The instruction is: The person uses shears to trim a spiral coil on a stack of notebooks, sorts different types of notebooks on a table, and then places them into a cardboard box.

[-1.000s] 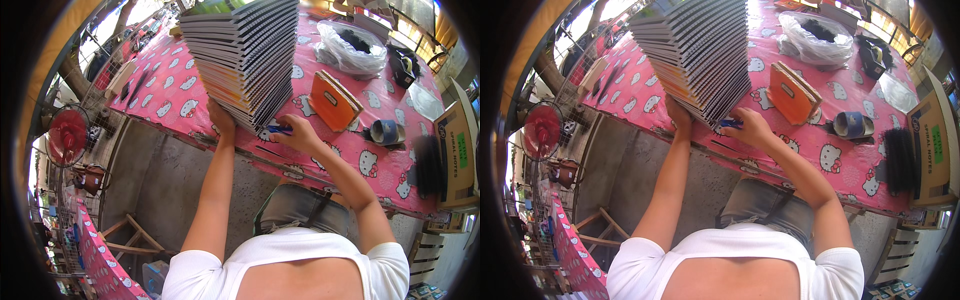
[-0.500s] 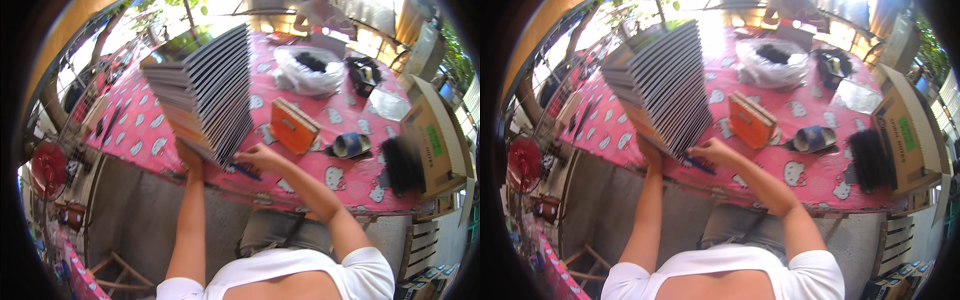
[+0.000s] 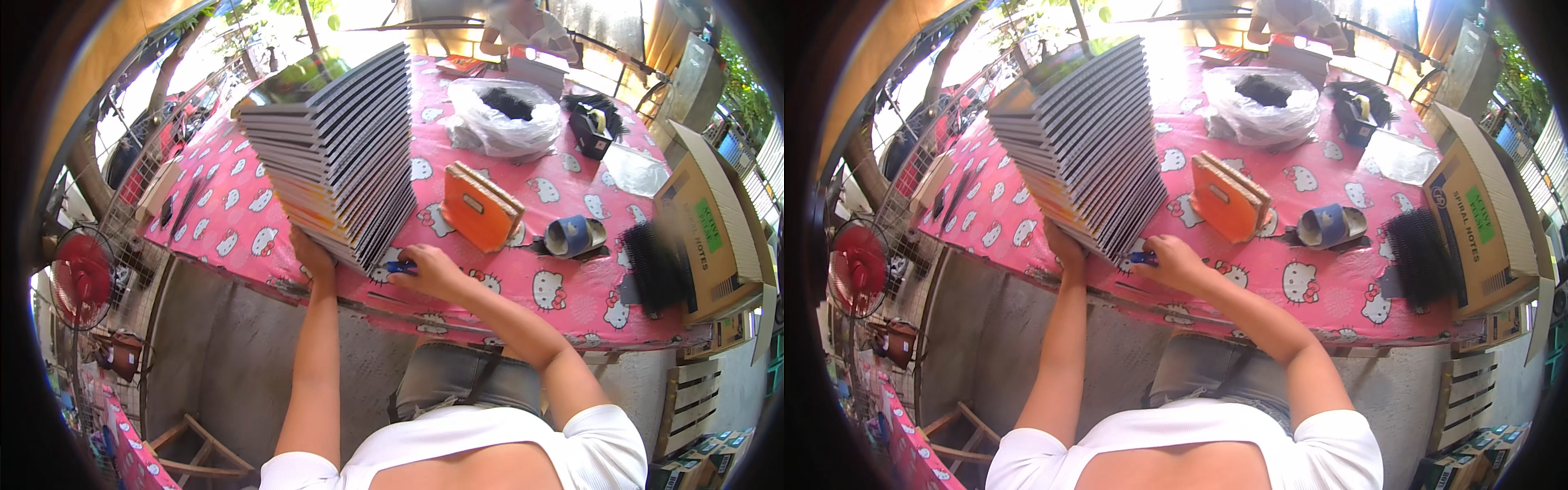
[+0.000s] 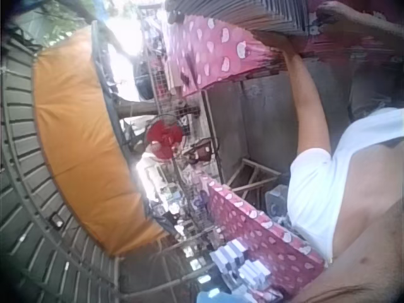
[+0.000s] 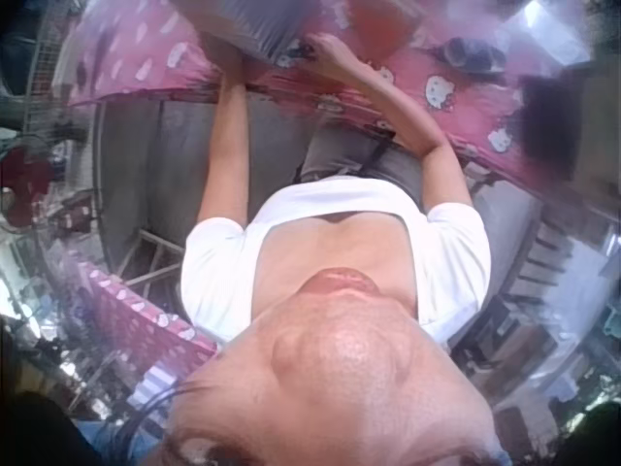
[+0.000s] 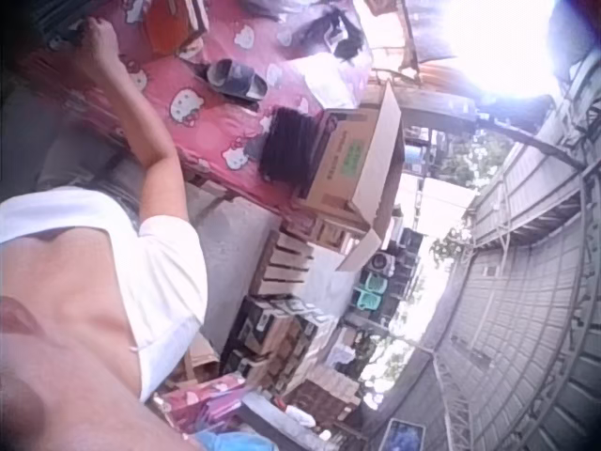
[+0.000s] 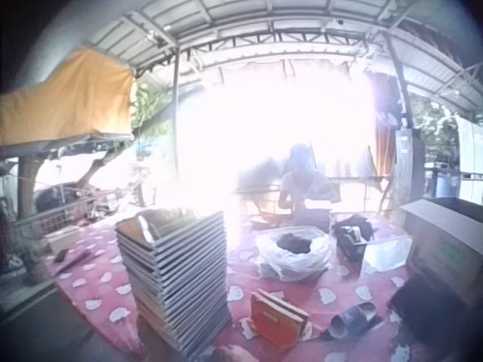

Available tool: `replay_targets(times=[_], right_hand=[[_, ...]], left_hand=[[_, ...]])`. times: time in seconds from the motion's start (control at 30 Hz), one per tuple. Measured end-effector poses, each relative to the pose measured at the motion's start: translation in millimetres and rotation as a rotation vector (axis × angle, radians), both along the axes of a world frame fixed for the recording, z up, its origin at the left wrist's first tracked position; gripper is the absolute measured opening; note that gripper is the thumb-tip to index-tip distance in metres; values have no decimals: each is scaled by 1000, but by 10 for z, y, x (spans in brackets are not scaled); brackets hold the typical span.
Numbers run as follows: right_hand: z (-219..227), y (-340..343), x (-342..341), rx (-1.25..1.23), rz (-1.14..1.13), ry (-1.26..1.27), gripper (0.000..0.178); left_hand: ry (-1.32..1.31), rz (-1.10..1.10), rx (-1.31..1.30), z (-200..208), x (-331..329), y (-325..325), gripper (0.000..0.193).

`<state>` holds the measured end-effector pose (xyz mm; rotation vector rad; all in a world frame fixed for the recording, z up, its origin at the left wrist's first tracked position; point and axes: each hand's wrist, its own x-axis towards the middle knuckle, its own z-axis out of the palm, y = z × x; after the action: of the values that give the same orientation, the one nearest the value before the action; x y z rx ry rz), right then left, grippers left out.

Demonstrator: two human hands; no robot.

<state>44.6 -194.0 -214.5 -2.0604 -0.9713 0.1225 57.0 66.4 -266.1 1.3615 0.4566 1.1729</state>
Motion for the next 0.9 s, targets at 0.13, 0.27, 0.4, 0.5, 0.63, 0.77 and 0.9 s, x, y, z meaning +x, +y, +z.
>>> replay_targets(times=[0.13, 0.27, 0.4, 0.5, 0.63, 0.77, 0.9], right_hand=[[-18, -13, -6, -33, -84, -110, 45], [-55, 47, -1, -5, -56, -147, 46], [-123, 40, 53, 71, -65, -205, 47], [-130, 37, 34, 55, -97, -244, 47], [-77, 48, -10, 8, -113, -421, 47], [-61, 58, -29, -30, -100, -458, 47], [-73, 125, -21, -8, -85, -487, 46]], left_hand=[[126, 35, 26, 99, 13, -133, 46], [-37, -28, -29, 66, -35, -83, 48], [104, 109, 155, 47, -45, -78, 49], [158, 190, 244, 38, -51, -58, 49], [167, 93, 172, 198, -88, -166, 48], [98, 69, 165, 202, -107, -154, 48], [18, 62, 90, 118, -70, -96, 48]])
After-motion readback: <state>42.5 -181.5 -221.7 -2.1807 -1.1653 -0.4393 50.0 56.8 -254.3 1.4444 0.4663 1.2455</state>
